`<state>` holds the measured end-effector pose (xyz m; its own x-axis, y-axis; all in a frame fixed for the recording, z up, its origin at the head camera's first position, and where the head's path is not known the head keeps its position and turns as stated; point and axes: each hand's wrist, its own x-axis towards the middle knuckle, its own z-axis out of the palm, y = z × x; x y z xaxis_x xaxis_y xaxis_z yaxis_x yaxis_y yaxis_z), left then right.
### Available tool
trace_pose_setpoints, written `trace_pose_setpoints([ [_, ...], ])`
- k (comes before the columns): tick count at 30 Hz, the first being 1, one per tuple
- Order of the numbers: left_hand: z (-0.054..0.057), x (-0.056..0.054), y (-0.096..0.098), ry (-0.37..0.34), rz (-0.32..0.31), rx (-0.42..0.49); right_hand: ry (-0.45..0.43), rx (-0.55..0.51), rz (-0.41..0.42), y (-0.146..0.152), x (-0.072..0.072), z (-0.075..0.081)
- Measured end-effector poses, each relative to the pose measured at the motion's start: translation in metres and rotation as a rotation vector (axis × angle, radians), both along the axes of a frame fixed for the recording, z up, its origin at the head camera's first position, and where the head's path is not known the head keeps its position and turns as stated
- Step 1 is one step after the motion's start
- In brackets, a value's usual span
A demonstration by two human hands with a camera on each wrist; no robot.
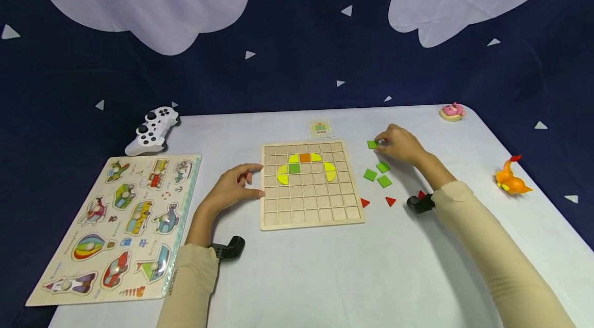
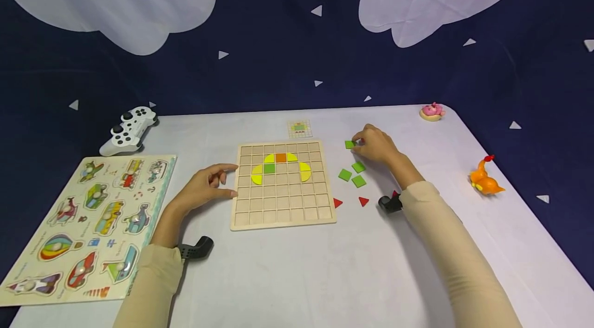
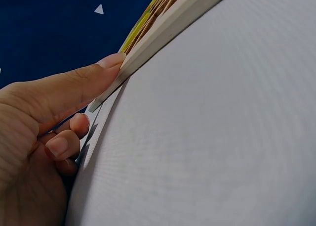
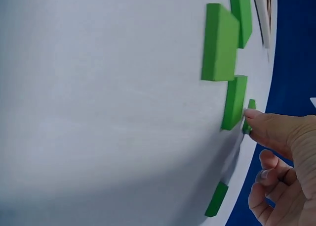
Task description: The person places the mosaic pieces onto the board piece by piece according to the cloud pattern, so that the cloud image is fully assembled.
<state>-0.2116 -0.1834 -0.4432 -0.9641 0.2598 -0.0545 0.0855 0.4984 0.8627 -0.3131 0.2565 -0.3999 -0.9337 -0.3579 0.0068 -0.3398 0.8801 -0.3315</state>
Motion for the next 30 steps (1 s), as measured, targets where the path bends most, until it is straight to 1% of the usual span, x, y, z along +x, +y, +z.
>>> trace_pose_setpoints([
  [5,0.001,0.0,0.001,0.012,-0.005,-0.001,0.006,-0.024,0.003,0.004,0.001,-0.001],
  [10,0.002,0.0,0.002,0.01,-0.003,0.003,-0.019,-0.035,0.001,0.005,0.001,0.0],
  [15,0.002,0.0,0.002,0.017,-0.009,0.004,-0.005,-0.036,0.003,0.006,0.002,-0.002],
  [20,0.002,0.001,0.001,0.011,-0.004,-0.001,0.008,-0.071,-0.004,0.006,0.004,-0.006],
  [26,0.002,0.002,-0.001,0.006,0.005,-0.005,0.031,-0.09,0.028,-0.005,0.009,-0.006],
  [30,0.001,0.002,0.0,0.001,0.007,0.0,0.029,-0.105,0.063,-0.018,0.017,-0.003],
])
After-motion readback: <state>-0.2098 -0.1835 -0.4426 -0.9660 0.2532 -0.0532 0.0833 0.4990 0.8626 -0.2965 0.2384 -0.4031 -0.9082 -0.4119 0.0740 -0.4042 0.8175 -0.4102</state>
